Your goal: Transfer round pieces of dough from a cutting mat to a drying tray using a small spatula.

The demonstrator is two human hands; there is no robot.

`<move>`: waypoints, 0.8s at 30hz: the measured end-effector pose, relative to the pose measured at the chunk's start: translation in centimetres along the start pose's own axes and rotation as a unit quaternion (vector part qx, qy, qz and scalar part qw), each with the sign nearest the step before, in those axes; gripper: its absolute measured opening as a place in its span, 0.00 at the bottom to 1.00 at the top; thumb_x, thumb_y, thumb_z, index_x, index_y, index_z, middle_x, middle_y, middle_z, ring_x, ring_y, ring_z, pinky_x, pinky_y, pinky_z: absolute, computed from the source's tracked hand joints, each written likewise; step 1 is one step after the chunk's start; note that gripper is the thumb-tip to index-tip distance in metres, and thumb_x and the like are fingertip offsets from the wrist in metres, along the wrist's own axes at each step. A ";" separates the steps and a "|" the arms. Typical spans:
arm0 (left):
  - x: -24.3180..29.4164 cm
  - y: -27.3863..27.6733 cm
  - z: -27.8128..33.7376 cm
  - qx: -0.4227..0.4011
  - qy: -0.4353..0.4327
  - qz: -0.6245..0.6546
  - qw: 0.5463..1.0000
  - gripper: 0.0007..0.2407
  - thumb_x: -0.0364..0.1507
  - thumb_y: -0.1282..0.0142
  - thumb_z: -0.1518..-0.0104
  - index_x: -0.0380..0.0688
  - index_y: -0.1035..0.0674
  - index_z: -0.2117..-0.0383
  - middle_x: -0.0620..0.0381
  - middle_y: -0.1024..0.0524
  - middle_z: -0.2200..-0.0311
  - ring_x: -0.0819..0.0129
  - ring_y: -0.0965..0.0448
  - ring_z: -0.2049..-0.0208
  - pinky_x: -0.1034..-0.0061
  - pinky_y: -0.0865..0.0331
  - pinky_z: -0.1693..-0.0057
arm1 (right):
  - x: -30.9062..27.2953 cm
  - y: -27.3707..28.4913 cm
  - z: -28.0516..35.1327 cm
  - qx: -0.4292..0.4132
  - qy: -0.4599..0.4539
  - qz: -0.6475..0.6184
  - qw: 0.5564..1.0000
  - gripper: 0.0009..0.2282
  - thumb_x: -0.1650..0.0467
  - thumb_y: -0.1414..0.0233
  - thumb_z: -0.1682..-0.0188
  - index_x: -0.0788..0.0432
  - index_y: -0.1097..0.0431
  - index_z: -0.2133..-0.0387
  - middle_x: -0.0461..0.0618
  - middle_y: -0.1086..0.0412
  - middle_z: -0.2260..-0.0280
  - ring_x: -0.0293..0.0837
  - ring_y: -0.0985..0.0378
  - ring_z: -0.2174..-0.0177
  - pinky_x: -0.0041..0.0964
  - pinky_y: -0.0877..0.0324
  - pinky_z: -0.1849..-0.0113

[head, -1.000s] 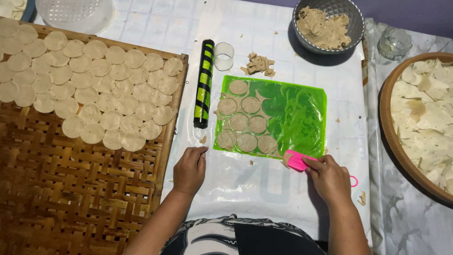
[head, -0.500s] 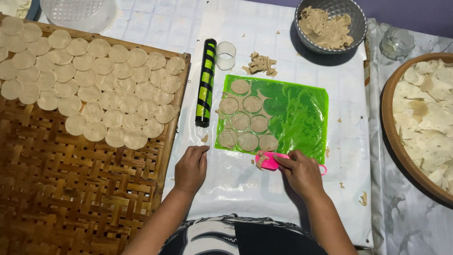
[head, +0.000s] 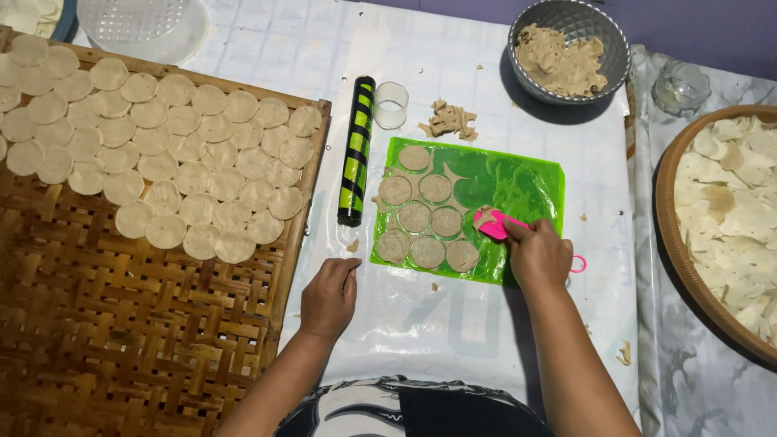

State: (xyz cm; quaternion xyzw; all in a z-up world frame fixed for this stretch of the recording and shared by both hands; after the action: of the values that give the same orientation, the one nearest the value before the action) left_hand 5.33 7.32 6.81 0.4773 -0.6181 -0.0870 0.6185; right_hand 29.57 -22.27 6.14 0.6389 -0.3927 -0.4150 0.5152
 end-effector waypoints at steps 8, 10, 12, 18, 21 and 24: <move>0.1 0.1 -0.1 -0.003 -0.002 0.003 1.000 0.08 0.24 0.45 0.42 0.46 0.18 0.58 0.55 0.21 0.61 0.57 0.18 0.63 0.67 0.24 0.58 | -3.5 -2.2 -3.3 -0.028 -0.014 -0.090 0.995 0.10 0.64 0.38 0.53 0.38 0.18 0.58 0.52 0.28 0.64 0.51 0.24 0.63 0.49 0.32 0.61; 0.0 0.1 -0.2 -0.005 -0.002 0.004 1.000 0.08 0.24 0.45 0.42 0.46 0.18 0.58 0.54 0.21 0.61 0.57 0.18 0.63 0.67 0.24 0.58 | -2.0 -4.9 -4.1 -0.070 -0.056 -0.153 0.984 0.12 0.65 0.38 0.54 0.39 0.19 0.56 0.54 0.27 0.64 0.52 0.24 0.64 0.47 0.30 0.61; 0.0 0.0 -0.2 -0.007 -0.001 0.004 1.000 0.08 0.23 0.45 0.42 0.45 0.18 0.58 0.54 0.21 0.61 0.57 0.18 0.63 0.67 0.25 0.58 | 0.4 -11.0 -5.2 -0.140 -0.090 -0.428 0.888 0.13 0.68 0.40 0.52 0.49 0.21 0.53 0.48 0.19 0.61 0.36 0.20 0.63 0.34 0.28 0.59; -0.1 -0.1 -0.3 -0.016 0.009 0.006 1.000 0.08 0.24 0.45 0.42 0.45 0.18 0.58 0.54 0.21 0.61 0.57 0.18 0.63 0.67 0.24 0.59 | 2.8 -8.9 -6.9 -0.096 -0.127 -0.429 0.889 0.13 0.68 0.40 0.51 0.49 0.21 0.52 0.48 0.20 0.60 0.35 0.22 0.63 0.34 0.28 0.56; -0.2 -0.2 -0.3 -0.020 0.014 0.005 1.000 0.08 0.24 0.45 0.42 0.45 0.18 0.58 0.54 0.21 0.61 0.58 0.18 0.63 0.67 0.24 0.59 | -0.6 -1.7 -6.5 -0.045 -0.071 -0.093 0.992 0.11 0.65 0.37 0.55 0.41 0.18 0.57 0.53 0.26 0.62 0.52 0.24 0.63 0.49 0.32 0.57; -0.1 -0.2 -0.4 -0.021 0.018 0.004 1.000 0.08 0.23 0.45 0.42 0.45 0.18 0.58 0.55 0.21 0.61 0.58 0.18 0.64 0.68 0.24 0.59 | -2.5 -2.4 -7.3 -0.043 -0.022 -0.036 0.998 0.09 0.63 0.40 0.50 0.37 0.19 0.57 0.51 0.29 0.62 0.54 0.23 0.61 0.52 0.32 0.56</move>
State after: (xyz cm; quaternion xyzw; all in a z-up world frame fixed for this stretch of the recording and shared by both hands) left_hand 5.69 7.50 6.70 0.4636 -0.6065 -0.0890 0.6398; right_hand 35.65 -17.10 5.00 0.6206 -0.3622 -0.4638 0.5183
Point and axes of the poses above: each hand's wrist, its own z-axis away from the middle knuckle, its own y-axis out of the back of the hand, x = y × z, the point moved 10 cm from there along -z, towards the middle knuckle
